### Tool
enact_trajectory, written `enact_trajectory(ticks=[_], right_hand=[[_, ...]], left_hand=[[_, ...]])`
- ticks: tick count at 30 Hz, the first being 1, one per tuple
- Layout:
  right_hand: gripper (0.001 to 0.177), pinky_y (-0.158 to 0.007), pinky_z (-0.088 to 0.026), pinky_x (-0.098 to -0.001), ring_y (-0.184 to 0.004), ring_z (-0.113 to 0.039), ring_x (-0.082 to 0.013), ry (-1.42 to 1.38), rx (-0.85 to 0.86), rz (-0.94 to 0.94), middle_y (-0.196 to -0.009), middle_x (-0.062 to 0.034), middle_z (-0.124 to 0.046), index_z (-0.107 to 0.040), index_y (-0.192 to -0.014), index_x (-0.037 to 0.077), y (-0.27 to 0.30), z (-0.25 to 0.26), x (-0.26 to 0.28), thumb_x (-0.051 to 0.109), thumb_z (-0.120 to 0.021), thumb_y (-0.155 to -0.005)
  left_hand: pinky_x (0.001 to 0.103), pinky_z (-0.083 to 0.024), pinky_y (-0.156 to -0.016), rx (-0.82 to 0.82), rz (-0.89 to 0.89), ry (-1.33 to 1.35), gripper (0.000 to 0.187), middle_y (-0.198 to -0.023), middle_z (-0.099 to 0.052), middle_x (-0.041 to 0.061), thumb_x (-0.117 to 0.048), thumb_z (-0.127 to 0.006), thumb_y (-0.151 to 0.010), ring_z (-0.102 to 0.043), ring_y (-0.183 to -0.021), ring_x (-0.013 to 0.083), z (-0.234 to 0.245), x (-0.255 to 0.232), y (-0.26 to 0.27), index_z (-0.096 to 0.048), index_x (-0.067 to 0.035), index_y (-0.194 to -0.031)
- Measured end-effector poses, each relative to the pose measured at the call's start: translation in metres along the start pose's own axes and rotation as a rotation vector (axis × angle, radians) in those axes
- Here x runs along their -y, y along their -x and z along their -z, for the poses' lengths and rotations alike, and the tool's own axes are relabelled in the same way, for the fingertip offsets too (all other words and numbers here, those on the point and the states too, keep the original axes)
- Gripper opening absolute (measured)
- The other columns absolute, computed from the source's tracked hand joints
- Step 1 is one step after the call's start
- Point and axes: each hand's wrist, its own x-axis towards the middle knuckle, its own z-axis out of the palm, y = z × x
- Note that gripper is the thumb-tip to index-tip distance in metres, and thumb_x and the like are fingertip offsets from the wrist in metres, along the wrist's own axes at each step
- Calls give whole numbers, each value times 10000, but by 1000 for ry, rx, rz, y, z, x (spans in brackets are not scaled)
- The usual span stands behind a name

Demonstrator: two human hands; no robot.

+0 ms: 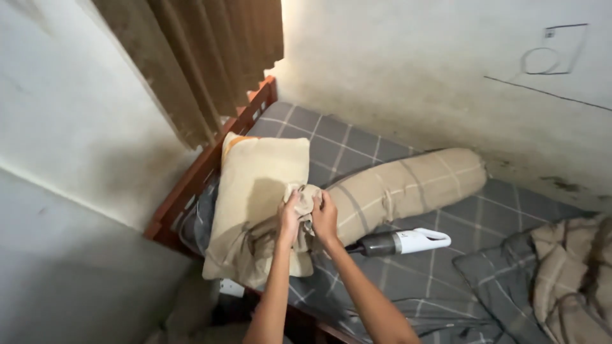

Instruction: Vacuuming pillows and a bolster on a bed, then folding a pillowcase.

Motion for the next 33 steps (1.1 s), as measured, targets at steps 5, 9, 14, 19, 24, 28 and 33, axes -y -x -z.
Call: enact_trajectory(ticks=[5, 9, 14, 19, 24, 28, 33], right_hand=[[255, -759, -528, -357, -834, -668, -215, 42, -54, -47, -935, -158, -714, -679, -1122, -32, -9, 31, 9, 182, -589, -1014], [289, -685, -517, -326, -759, -632, -184, -2, -25, -231, -851, -104, -694, -685, -1133, -12, -14, 65, 0, 231, -593, -1007], [361, -792, -506, -327, -900, -618, -197, 31, -99, -205, -994, -126, -667, -614, -1269, 14, 12, 112, 30, 255, -601, -1001], [438, -982, -480, -364, -1148, -627, -281, 168, -121, 70, -1259, -168, -656, -610, -1342, 12, 58, 160, 14, 308, -577, -1019], [493, -955, -470, -412, -1083, -601, -377, 381, -30, 47, -1217, -202, -614, -578, -1341, 13, 106, 191, 75, 337, -589, -971], [538, -878, -501, -420, -1006, -624, -382, 546, -96, -141, -1127, -196, -631, -596, -1264, 12, 146, 199, 118, 255, -759, -813], [387, -987, -510, -405, -1143, -637, -382, 646, -262, -16, -1214, -183, -655, -657, -1215, 12, 207, 233, 101, -37, -652, -831]], left_hand=[[331, -534, -876, -9, -411, -526, 407, -1130, -713, 89, -263, -643, -941, -684, -1024, 200, -59, -67, 49, -604, -49, -1286], [311, -540, -871, 182, -140, -794, 269, -1069, -755, 156, -234, -728, -949, -705, -994, 208, -55, -36, 23, -686, -7, -1088], [343, -536, -864, 436, 193, 55, 272, -1107, -670, 112, -101, -630, -943, -662, -1023, 209, -99, -77, 63, -577, -64, -1208], [345, -551, -955, 678, 303, 185, 509, -1045, -658, 110, 37, -639, -866, -659, -1032, 231, -115, -60, 74, -502, -47, -1349], [319, -529, -650, 820, -66, -475, 456, -965, -765, 85, -94, -718, -909, -684, -798, 153, -155, -73, 110, -626, -37, -1352], [316, -566, -674, 809, -490, -648, 216, -861, -780, 125, -162, -790, -909, -731, -745, 129, -167, -88, 157, -765, 12, -1034], [290, -528, -625, 825, -292, -717, 219, -754, -759, 119, -176, -843, -859, -685, -680, 101, -172, -102, 196, -778, 5, -963]])
